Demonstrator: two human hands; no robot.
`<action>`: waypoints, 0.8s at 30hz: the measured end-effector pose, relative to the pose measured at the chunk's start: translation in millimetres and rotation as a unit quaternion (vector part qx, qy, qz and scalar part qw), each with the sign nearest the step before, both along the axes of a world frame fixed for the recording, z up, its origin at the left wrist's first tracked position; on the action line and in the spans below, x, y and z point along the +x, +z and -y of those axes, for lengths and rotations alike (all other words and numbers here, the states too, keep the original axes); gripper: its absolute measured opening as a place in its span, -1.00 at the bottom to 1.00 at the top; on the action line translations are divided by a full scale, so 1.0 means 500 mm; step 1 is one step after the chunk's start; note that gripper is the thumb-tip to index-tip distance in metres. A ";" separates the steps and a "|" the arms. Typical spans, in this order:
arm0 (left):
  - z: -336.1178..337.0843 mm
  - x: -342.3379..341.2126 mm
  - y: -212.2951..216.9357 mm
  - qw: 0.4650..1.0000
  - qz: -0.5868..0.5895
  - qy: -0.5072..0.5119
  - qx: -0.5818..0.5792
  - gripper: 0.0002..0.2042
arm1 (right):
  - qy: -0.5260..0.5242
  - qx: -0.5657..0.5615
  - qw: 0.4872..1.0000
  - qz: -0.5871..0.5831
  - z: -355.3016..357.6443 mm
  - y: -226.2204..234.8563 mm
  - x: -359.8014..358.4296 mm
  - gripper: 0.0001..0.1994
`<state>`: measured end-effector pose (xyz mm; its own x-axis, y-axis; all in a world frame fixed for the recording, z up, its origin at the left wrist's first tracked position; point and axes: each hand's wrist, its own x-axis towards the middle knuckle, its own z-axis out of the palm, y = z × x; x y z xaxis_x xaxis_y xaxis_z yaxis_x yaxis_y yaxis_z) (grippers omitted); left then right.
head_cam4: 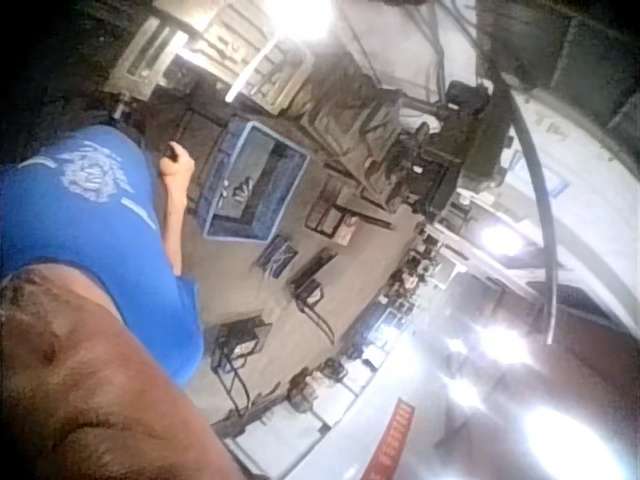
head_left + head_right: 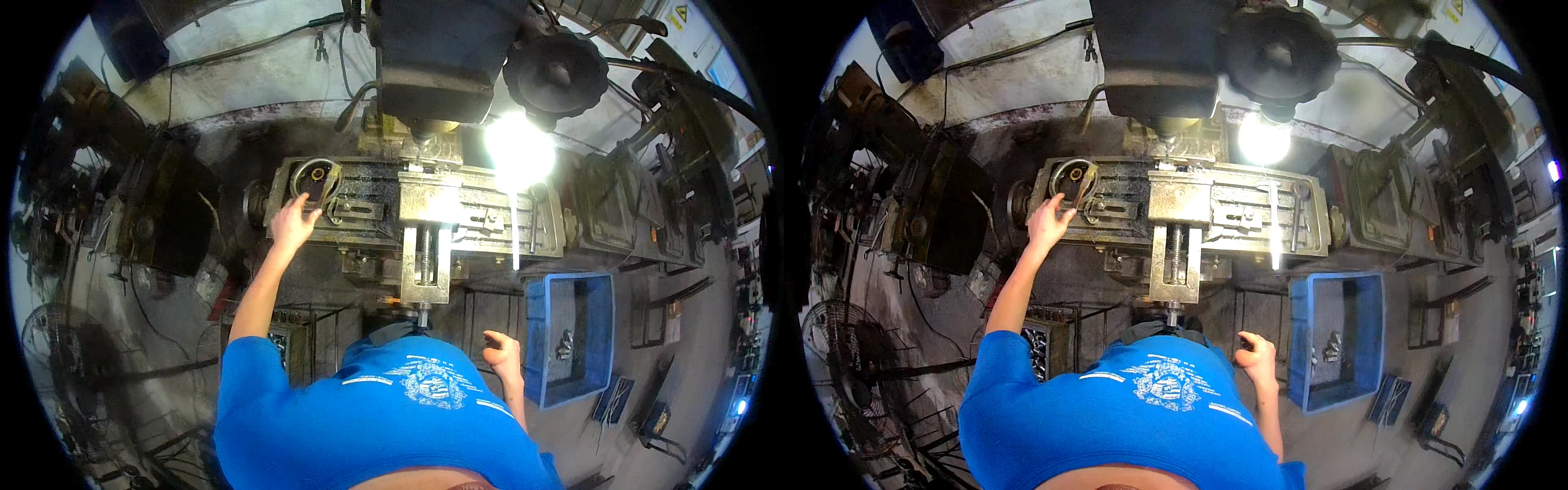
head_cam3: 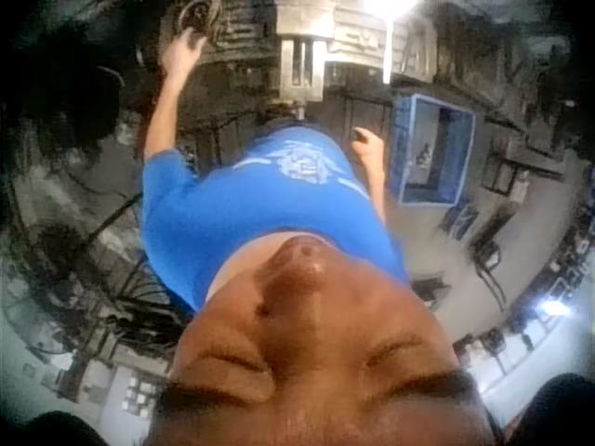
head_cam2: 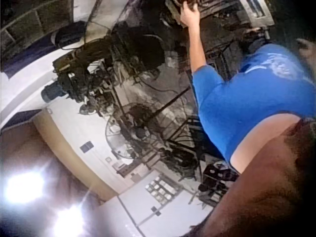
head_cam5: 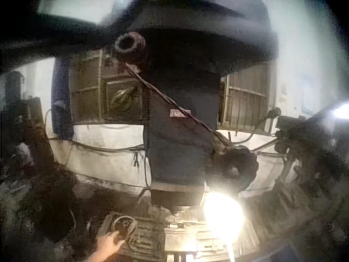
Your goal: The person operates a milling machine to machine small metal parts. They repeatedly place a part into the machine, run the operation, remove the part, and measure it with a caliper before placing it in a blue bin. The person also uses a brush to clear metal shavings from the machine table.
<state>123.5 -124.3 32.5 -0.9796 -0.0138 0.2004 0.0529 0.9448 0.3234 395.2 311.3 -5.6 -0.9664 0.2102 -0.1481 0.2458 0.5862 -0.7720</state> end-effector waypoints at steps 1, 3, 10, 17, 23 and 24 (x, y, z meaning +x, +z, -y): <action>-0.006 0.000 -0.011 0.999 0.004 0.001 -0.034 -0.46 | 0.009 0.001 1.000 -0.008 -0.001 -0.007 -0.003 -0.61; -0.026 0.000 -0.017 0.996 0.041 -0.002 -0.076 -0.42 | 0.017 0.003 1.000 -0.016 -0.001 -0.007 -0.006 -0.61; -0.015 -0.038 -0.053 0.998 0.020 0.006 -0.059 -0.64 | 0.008 0.019 1.000 -0.010 -0.001 0.001 -0.006 -0.62; -0.131 -0.001 0.013 0.886 -0.004 -0.045 0.462 -0.79 | -0.021 -0.005 1.000 -0.011 0.000 -0.003 0.010 -0.61; -0.228 -0.047 0.008 0.857 -0.011 -0.093 0.507 -0.78 | -0.013 0.001 1.000 -0.004 0.007 0.007 0.002 -0.61; -0.237 -0.049 0.008 0.853 -0.005 -0.100 0.512 -0.77 | -0.012 -0.002 1.000 -0.004 0.006 0.004 0.006 -0.61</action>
<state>99.1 -6.0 36.7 -0.9812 -0.0201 0.1921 0.1876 0.1385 0.9724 398.4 308.4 -3.8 -0.9620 0.2334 -0.1419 0.2545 0.5773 -0.7759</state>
